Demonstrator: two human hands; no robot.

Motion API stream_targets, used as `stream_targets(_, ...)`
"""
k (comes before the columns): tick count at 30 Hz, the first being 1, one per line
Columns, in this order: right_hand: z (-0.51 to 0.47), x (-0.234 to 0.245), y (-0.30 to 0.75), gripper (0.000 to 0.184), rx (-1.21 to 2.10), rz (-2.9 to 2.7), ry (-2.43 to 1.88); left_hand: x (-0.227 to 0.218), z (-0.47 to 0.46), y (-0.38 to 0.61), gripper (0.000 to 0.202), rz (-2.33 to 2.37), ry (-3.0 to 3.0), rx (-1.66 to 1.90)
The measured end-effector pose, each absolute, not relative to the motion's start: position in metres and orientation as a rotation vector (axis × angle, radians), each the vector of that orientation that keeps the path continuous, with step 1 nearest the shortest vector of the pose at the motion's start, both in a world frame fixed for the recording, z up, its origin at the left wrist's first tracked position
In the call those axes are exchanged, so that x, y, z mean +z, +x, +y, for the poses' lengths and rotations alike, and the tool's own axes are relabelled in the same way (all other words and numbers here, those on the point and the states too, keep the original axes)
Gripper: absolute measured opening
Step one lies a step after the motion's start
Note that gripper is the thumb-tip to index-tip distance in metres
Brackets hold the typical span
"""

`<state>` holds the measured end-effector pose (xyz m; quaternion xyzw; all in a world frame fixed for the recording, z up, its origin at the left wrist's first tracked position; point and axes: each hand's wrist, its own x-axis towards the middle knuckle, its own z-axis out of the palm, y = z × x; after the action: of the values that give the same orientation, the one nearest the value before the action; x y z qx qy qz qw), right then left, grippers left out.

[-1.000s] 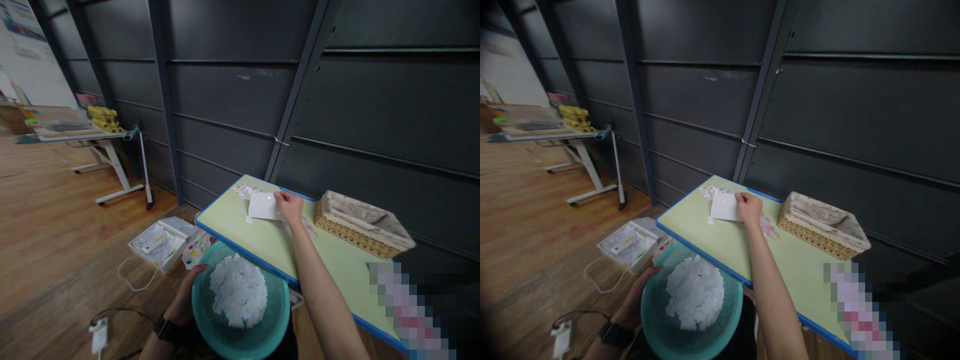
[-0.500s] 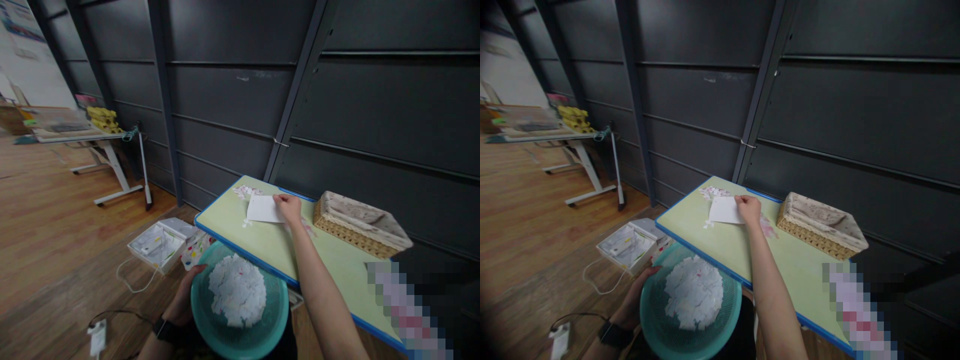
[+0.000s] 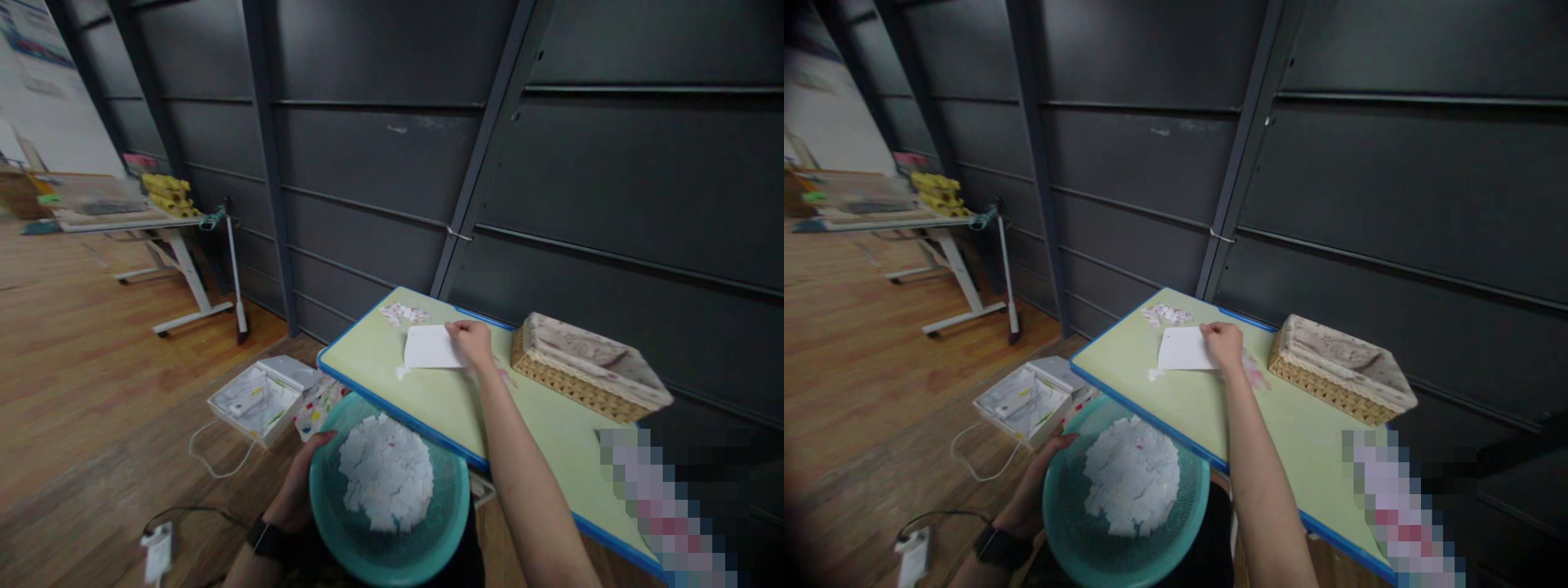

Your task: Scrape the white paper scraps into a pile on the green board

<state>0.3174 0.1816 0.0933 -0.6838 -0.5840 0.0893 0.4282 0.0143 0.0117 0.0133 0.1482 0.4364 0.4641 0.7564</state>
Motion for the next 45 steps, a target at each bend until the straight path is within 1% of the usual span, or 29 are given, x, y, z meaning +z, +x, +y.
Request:
stream_targets(4, 0.18, 0.092, 0.311, 0.045, 0.525, -1.476, -1.529, 0.013, 0.011, 0.014, 0.013, 0.967, 0.313, 0.997)
stream_targets(7, 0.177, 0.094, 0.309, 0.048, 0.603, -1.393, -1.467, 0.01, 0.012, 0.012, 0.012, 0.948, 0.313, 0.995)
stream_targets(11, 0.172, 0.094, 0.307, 0.044, 0.742, -1.39, -1.437, 0.01, 0.013, 0.01, 0.006, 0.904, 0.354, 1.068)
stream_targets(15, 0.167, 0.094, 0.302, 0.041, 0.938, -1.473, -1.429, 0.014, 0.013, 0.008, 0.007, 0.908, 0.344, 1.059)
stream_targets(20, 0.161, 0.1, 0.299, 0.041, 1.15, -1.591, -1.405, 0.016, 0.013, 0.007, 0.007, 0.925, 0.304, 1.046)
stream_targets(23, 0.158, 0.102, 0.299, 0.042, 1.255, -1.558, -1.343, 0.017, 0.013, 0.008, 0.006, 0.912, 0.31, 1.062)
stream_targets(27, 0.158, 0.102, 0.303, 0.043, 1.357, -1.523, -1.343, 0.016, 0.013, 0.009, 0.021, 0.905, 0.304, 1.062)
stream_targets(29, 0.158, 0.102, 0.304, 0.043, 1.43, -1.574, -1.362, 0.015, 0.013, 0.009, 0.026, 0.906, 0.297, 1.065)
stream_targets(31, 0.158, 0.101, 0.303, 0.042, 1.506, -1.634, -1.354, 0.014, 0.013, 0.008, 0.022, 0.904, 0.29, 1.066)
stream_targets(35, 0.156, 0.099, 0.297, 0.041, 1.654, -1.742, -1.268, 0.012, 0.013, 0.008, 0.006, 0.905, 0.327, 1.061)
stream_targets(38, 0.155, 0.097, 0.29, 0.042, 1.747, -1.782, -1.208, 0.012, 0.013, 0.008, 0.005, 0.904, 0.349, 1.069)
stream_targets(40, 0.156, 0.097, 0.289, 0.042, 1.704, -1.73, -1.183, 0.014, 0.013, 0.009, 0.01, 0.906, 0.344, 1.08)
stream_targets(41, 0.158, 0.097, 0.289, 0.042, 1.621, -1.665, -1.176, 0.015, 0.013, 0.009, 0.012, 0.913, 0.338, 1.079)
stream_targets(43, 0.164, 0.098, 0.293, 0.042, 1.339, -1.458, -1.186, 0.015, 0.013, 0.008, 0.013, 0.928, 0.325, 1.064)
stream_targets(45, 0.172, 0.099, 0.302, 0.044, 0.959, -1.223, -1.27, 0.014, 0.013, 0.008, 0.01, 0.921, 0.312, 1.058)
